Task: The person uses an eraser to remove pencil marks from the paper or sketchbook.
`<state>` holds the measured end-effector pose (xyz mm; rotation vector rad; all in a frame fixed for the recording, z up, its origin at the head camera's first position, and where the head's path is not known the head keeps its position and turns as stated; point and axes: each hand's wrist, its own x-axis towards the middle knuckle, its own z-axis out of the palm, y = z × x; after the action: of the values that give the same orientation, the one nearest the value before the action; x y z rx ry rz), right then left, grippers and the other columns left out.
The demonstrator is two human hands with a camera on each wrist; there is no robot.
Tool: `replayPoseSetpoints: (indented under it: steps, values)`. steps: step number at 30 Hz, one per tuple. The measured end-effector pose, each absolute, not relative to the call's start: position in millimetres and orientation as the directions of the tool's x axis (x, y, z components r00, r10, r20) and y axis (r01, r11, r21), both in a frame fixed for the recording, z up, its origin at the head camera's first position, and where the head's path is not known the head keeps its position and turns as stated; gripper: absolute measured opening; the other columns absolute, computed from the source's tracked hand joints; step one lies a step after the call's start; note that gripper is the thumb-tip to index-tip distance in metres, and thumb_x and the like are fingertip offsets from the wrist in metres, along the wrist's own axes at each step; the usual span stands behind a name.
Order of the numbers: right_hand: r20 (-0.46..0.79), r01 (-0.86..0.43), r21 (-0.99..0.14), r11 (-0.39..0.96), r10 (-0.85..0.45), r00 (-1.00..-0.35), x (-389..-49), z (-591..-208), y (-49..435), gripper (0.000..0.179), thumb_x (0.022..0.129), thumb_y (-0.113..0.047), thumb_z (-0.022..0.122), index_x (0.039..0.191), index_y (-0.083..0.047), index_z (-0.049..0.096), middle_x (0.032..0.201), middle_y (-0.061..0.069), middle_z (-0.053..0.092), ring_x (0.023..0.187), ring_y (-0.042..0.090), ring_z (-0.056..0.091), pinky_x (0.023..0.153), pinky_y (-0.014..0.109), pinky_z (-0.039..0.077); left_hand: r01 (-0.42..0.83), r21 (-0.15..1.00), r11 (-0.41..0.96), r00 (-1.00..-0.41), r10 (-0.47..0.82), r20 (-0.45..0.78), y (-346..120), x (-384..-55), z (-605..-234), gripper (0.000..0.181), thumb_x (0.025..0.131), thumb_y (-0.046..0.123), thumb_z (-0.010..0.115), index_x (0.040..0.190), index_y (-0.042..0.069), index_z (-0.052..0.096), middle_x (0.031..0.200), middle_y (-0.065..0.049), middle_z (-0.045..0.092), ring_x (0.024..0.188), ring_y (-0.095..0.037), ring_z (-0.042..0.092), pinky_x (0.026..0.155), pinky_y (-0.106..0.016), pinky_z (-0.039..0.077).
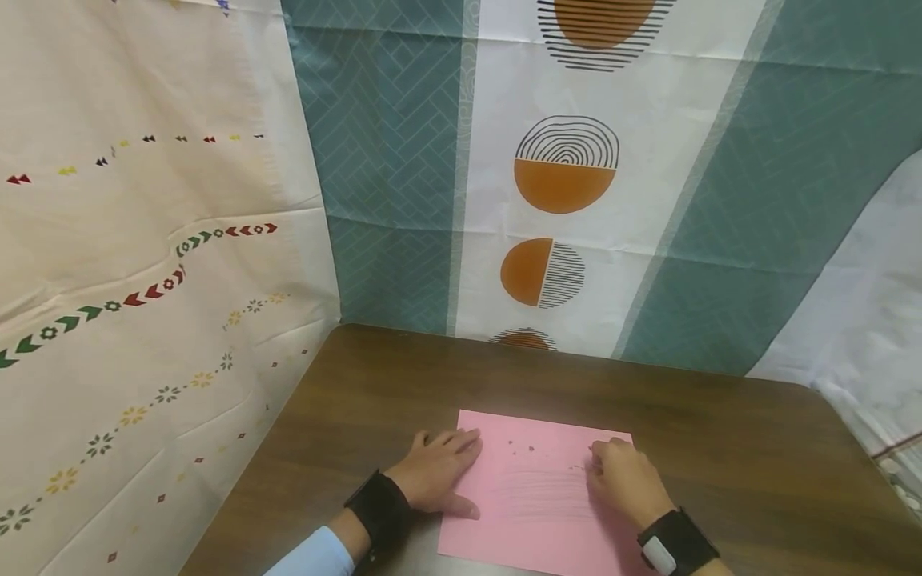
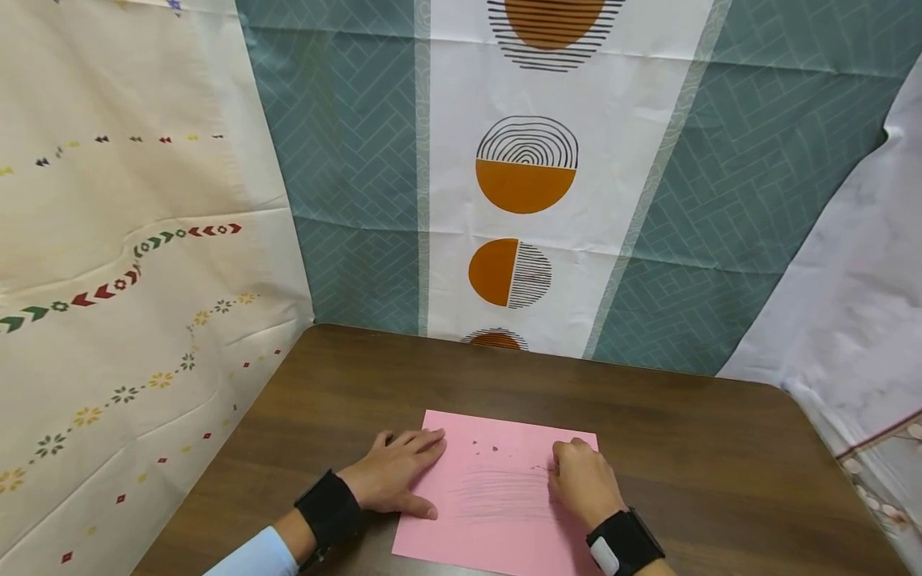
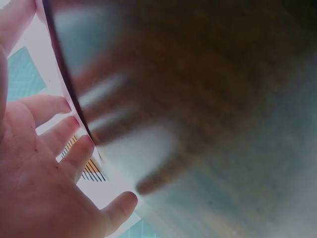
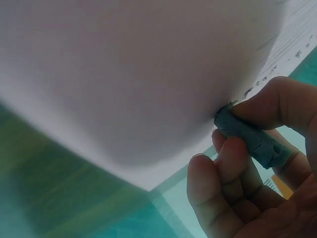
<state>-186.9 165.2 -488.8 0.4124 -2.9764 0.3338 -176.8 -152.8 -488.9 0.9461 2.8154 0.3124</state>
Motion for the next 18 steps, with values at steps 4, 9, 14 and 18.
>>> replayPoseSetpoints:
  steps: [4,9,14,18]
  values:
    - [0.101,-0.251,-0.220,0.942,-0.234,-0.967,-187,-487,171,0.014,0.073,-0.008,0.066,0.066,-0.011,0.055,0.059,-0.001,0.045,0.054,0.015,0.040,0.048,0.033,0.037,0.576,0.246,0.779,-0.788,0.609,-0.084,-152,-177,-490,0.093,0.073,0.068,0.060,0.143,0.012,0.035,0.150,-0.003,0.027,0.133,-0.024,0.023,0.095,-0.067,0.024]
    - [0.101,-0.223,-0.386,0.895,-0.200,-0.975,-190,-480,175,0.011,0.072,-0.009,0.068,0.068,-0.015,0.060,0.065,-0.003,0.056,0.060,0.012,0.050,0.055,0.035,0.046,0.575,0.242,0.782,-0.789,0.608,-0.088,-152,-177,-491,0.094,0.072,0.069,0.059,0.143,0.013,0.035,0.150,-0.003,0.027,0.133,-0.024,0.023,0.095,-0.067,0.024]
    - [0.180,-0.321,-0.473,0.820,-0.267,-0.947,-193,-467,155,0.010,0.073,-0.011,0.072,0.078,-0.018,0.066,0.078,-0.005,0.063,0.071,0.008,0.057,0.065,0.036,0.053,0.576,0.241,0.781,-0.790,0.608,-0.081,-152,-179,-493,0.094,0.072,0.070,0.059,0.144,0.014,0.035,0.150,-0.002,0.027,0.133,-0.024,0.023,0.095,-0.067,0.023]
    - [0.206,-0.390,-0.471,0.791,-0.332,-0.921,-195,-457,134,0.012,0.073,-0.010,0.071,0.080,-0.020,0.067,0.080,-0.008,0.063,0.070,0.004,0.056,0.064,0.031,0.052,0.580,0.242,0.778,-0.788,0.611,-0.077,-152,-179,-495,0.094,0.072,0.070,0.059,0.143,0.014,0.035,0.150,-0.002,0.028,0.132,-0.024,0.023,0.095,-0.067,0.023]
